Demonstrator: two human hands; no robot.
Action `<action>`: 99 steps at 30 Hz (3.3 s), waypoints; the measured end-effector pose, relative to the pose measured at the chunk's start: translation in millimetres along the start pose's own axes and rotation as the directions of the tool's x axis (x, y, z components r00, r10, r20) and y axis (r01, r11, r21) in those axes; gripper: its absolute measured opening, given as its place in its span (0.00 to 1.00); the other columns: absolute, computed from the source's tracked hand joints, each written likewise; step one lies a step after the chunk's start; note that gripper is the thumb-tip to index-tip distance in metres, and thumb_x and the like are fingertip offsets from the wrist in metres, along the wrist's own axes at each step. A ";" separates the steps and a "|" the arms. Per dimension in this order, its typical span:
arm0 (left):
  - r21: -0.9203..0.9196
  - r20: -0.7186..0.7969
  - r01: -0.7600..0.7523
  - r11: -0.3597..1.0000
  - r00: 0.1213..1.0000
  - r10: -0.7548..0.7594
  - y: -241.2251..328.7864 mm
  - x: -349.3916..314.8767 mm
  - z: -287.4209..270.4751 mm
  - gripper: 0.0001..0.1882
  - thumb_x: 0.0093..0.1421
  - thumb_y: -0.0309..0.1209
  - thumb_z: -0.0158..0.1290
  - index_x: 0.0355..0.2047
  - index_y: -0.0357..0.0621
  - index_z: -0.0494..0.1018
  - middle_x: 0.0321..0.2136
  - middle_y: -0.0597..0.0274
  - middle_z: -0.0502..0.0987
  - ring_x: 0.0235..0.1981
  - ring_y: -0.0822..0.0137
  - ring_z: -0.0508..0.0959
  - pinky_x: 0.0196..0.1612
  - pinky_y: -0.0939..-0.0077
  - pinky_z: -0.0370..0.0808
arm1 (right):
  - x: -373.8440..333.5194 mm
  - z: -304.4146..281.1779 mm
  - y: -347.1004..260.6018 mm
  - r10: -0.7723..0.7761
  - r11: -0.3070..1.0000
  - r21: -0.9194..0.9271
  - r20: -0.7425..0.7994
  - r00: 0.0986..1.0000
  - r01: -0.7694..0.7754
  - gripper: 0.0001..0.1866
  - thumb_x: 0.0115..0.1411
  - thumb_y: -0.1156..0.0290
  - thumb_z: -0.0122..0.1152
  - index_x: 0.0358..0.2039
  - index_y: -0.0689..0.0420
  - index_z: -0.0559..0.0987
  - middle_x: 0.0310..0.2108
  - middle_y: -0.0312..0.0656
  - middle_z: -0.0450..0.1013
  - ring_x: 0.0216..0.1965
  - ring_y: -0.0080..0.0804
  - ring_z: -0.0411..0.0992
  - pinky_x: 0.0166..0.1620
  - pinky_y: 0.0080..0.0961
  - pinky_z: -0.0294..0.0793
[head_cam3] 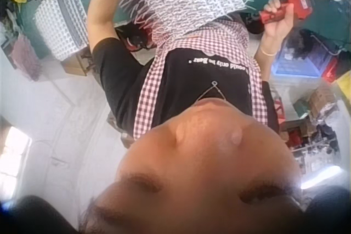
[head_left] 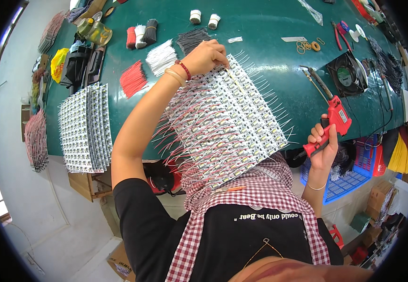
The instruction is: The person uses a red soldering iron to attach black wires to a large LED panel. They pick up wires from a pile on the table, place them on the panel, and apply heat to secure them. The person occasionally uses a wooden stick to adjust the wires or the panel during the process.
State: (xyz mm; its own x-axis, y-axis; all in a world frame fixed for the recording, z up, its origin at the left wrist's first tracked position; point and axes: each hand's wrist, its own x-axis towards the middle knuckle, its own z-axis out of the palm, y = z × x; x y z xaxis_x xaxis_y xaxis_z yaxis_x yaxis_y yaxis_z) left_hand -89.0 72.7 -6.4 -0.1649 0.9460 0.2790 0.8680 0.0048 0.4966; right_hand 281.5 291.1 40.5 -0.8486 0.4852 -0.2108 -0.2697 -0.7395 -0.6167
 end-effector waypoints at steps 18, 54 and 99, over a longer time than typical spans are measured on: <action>-0.070 0.026 0.019 0.997 1.000 -0.017 3.5 -11.2 -7.9 0.15 0.48 0.15 0.53 0.31 0.49 0.82 0.29 0.69 0.73 0.38 0.63 0.68 0.45 0.74 0.69 | -1.4 1.5 4.7 0.018 1.000 0.001 -0.008 1.000 -0.018 0.21 0.68 0.59 0.49 0.55 0.59 0.65 0.27 0.38 0.66 0.26 0.23 0.64 0.31 0.22 0.68; 0.251 -0.063 -0.012 0.968 0.998 0.029 52.6 -19.7 -26.1 0.08 0.49 0.21 0.56 0.29 0.49 0.79 0.26 0.67 0.72 0.31 0.62 0.73 0.36 0.68 0.67 | -13.5 -6.3 11.2 0.037 0.999 0.003 0.026 0.999 -0.037 0.22 0.70 0.53 0.44 0.55 0.56 0.65 0.21 0.35 0.63 0.20 0.21 0.62 0.35 0.27 0.70; -0.073 0.141 -0.027 0.997 0.989 0.037 37.4 3.1 -2.1 0.12 0.49 0.15 0.55 0.31 0.43 0.79 0.27 0.64 0.73 0.33 0.61 0.72 0.37 0.70 0.70 | -15.9 -15.1 15.8 0.043 0.999 -0.002 -0.062 0.997 -0.043 0.20 0.69 0.55 0.46 0.54 0.56 0.67 0.21 0.34 0.65 0.20 0.20 0.62 0.33 0.25 0.68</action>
State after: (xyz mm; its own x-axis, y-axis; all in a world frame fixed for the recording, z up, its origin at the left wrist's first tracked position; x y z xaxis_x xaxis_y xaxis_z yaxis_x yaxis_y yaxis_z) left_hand -58.1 75.1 14.8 -0.0649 0.9819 0.1781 0.8353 -0.0442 0.5479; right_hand 297.6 278.7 22.7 -0.8297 0.4811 -0.2831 -0.2324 -0.7589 -0.6083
